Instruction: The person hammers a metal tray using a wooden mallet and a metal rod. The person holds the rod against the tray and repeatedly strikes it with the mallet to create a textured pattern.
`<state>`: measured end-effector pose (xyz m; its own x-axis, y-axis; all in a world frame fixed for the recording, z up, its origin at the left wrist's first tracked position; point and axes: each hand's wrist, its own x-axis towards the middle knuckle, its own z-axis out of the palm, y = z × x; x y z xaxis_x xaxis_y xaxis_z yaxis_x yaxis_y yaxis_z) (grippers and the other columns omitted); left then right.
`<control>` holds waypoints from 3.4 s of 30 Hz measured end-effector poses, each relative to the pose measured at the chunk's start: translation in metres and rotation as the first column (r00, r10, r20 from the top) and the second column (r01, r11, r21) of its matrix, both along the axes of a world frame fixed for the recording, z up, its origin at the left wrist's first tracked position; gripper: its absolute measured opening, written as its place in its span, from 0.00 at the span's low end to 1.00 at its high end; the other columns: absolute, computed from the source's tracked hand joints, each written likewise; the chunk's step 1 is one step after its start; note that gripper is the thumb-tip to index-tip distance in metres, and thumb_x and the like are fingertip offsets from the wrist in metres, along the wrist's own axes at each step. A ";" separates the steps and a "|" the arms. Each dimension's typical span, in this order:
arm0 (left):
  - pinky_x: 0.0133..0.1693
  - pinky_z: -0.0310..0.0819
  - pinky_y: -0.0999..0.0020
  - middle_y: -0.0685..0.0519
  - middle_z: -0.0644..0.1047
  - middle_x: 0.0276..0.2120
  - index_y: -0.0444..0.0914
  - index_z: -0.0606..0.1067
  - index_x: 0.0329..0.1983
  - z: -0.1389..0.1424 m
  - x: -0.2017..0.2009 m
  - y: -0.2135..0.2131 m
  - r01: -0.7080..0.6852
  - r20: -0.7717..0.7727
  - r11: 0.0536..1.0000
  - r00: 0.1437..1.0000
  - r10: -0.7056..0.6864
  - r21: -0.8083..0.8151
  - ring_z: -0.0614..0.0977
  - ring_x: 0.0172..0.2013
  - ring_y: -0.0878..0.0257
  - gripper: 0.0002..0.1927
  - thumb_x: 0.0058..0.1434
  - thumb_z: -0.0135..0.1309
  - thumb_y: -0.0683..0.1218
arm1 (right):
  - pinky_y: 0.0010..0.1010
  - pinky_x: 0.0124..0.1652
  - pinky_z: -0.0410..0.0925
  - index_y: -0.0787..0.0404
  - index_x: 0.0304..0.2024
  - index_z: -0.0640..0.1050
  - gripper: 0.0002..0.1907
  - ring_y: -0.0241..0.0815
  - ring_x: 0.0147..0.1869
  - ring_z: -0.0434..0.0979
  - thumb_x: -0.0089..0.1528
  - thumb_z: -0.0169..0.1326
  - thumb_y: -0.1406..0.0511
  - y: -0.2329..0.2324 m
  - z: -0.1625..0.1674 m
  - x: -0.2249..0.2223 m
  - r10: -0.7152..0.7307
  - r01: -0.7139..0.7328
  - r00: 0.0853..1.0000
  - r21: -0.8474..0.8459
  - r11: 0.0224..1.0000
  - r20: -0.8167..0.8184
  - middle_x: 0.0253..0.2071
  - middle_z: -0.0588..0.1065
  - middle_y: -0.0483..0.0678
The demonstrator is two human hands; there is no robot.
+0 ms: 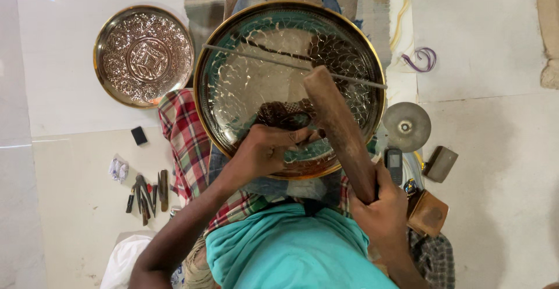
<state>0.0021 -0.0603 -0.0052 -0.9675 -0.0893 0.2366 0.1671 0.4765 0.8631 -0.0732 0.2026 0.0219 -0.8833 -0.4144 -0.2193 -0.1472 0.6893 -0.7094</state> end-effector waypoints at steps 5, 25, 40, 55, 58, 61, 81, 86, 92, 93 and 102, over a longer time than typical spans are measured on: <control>0.40 0.83 0.62 0.41 0.83 0.43 0.36 0.76 0.62 -0.004 0.003 0.005 -0.005 -0.060 1.000 0.998 0.007 0.028 0.88 0.39 0.51 0.32 0.53 0.49 0.27 | 0.31 0.38 0.75 0.65 0.48 0.78 0.20 0.41 0.38 0.86 0.53 0.62 0.69 0.003 -0.002 0.002 0.005 0.000 0.999 -0.150 0.989 0.033 0.37 0.83 0.55; 0.36 0.82 0.64 0.40 0.82 0.37 0.31 0.79 0.54 -0.008 0.007 0.004 -0.005 -0.025 1.000 1.000 0.005 -0.021 0.87 0.32 0.52 0.31 0.43 0.52 0.29 | 0.42 0.34 0.64 0.64 0.43 0.75 0.20 0.54 0.33 0.78 0.50 0.64 0.66 -0.008 0.026 -0.038 0.390 -0.353 0.919 0.314 0.881 -0.062 0.27 0.78 0.57; 0.32 0.80 0.62 0.43 0.85 0.38 0.35 0.82 0.48 -0.012 0.007 0.002 -0.002 0.078 0.998 0.997 0.007 -0.064 0.87 0.28 0.56 0.28 0.41 0.57 0.30 | 0.44 0.30 0.69 0.63 0.52 0.74 0.27 0.54 0.30 0.80 0.49 0.62 0.68 -0.013 0.029 -0.025 0.323 -0.294 0.941 0.227 0.928 -0.103 0.32 0.79 0.56; 0.46 0.84 0.61 0.38 0.82 0.42 0.30 0.78 0.56 -0.012 0.005 0.002 0.006 -0.131 1.000 0.991 -0.006 0.002 0.87 0.42 0.50 0.32 0.44 0.52 0.31 | 0.44 0.32 0.70 0.63 0.50 0.75 0.26 0.58 0.31 0.82 0.47 0.62 0.68 0.001 0.008 -0.020 0.231 -0.212 0.967 0.166 0.963 -0.108 0.27 0.79 0.59; 0.44 0.90 0.65 0.48 0.86 0.38 0.32 0.80 0.55 -0.013 0.004 0.003 -0.171 -0.051 0.947 0.980 0.192 0.271 0.90 0.36 0.63 0.21 0.61 0.47 0.30 | 0.33 0.33 0.73 0.64 0.43 0.76 0.16 0.41 0.32 0.84 0.53 0.64 0.69 0.003 -0.006 -0.002 0.041 -0.038 0.999 -0.180 0.983 0.012 0.31 0.81 0.53; 0.45 0.86 0.63 0.45 0.84 0.41 0.29 0.78 0.52 -0.010 0.005 0.002 -0.076 -0.064 0.842 0.989 0.130 0.534 0.87 0.40 0.61 0.17 0.60 0.53 0.30 | 0.29 0.31 0.73 0.64 0.57 0.75 0.29 0.36 0.31 0.80 0.52 0.64 0.73 0.005 -0.022 0.015 -0.093 0.215 0.928 -0.314 0.925 0.360 0.32 0.81 0.50; 0.45 0.87 0.66 0.46 0.84 0.40 0.34 0.73 0.55 -0.014 -0.001 0.014 0.052 -0.007 0.997 0.999 -0.051 0.060 0.89 0.43 0.56 0.25 0.56 0.43 0.26 | 0.35 0.25 0.70 0.66 0.45 0.78 0.22 0.40 0.24 0.78 0.51 0.68 0.65 0.000 0.020 -0.035 0.120 -0.113 0.991 -0.107 0.988 0.065 0.25 0.79 0.55; 0.44 0.86 0.66 0.44 0.84 0.41 0.31 0.73 0.54 -0.009 -0.002 0.014 0.026 0.037 0.998 0.999 -0.029 0.058 0.89 0.43 0.55 0.26 0.52 0.43 0.25 | 0.42 0.27 0.66 0.63 0.43 0.73 0.23 0.50 0.25 0.78 0.46 0.63 0.67 -0.008 0.052 -0.069 0.427 -0.413 0.904 0.205 0.887 -0.029 0.21 0.76 0.55; 0.48 0.87 0.66 0.44 0.83 0.39 0.31 0.75 0.54 -0.006 -0.003 0.014 0.011 0.021 0.993 1.000 -0.013 0.116 0.89 0.42 0.55 0.26 0.54 0.41 0.25 | 0.49 0.27 0.68 0.62 0.42 0.72 0.19 0.57 0.24 0.78 0.50 0.59 0.65 -0.021 0.066 -0.071 0.331 -0.338 0.939 0.067 0.939 0.094 0.21 0.75 0.56; 0.48 0.87 0.66 0.43 0.83 0.40 0.31 0.75 0.53 -0.007 -0.004 0.014 0.003 0.001 0.995 1.000 -0.003 0.096 0.89 0.43 0.54 0.25 0.55 0.41 0.26 | 0.50 0.29 0.68 0.62 0.42 0.72 0.22 0.56 0.25 0.79 0.47 0.61 0.64 -0.019 0.067 -0.075 0.463 -0.456 0.886 0.172 0.873 -0.002 0.22 0.76 0.55; 0.45 0.86 0.67 0.45 0.84 0.39 0.32 0.75 0.56 -0.014 0.000 0.017 -0.019 0.058 0.998 0.998 0.015 0.062 0.89 0.41 0.56 0.26 0.55 0.42 0.26 | 0.50 0.35 0.69 0.57 0.49 0.72 0.28 0.56 0.32 0.81 0.46 0.65 0.62 -0.015 0.061 -0.076 0.519 -0.497 0.853 0.371 0.784 0.046 0.25 0.77 0.54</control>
<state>0.0018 -0.0434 -0.0193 -0.9776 -0.1187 0.1739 0.1085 0.4241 0.8991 -0.1488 0.1878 0.0828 -0.5821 -0.7090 -0.3981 -0.5793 0.7052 -0.4088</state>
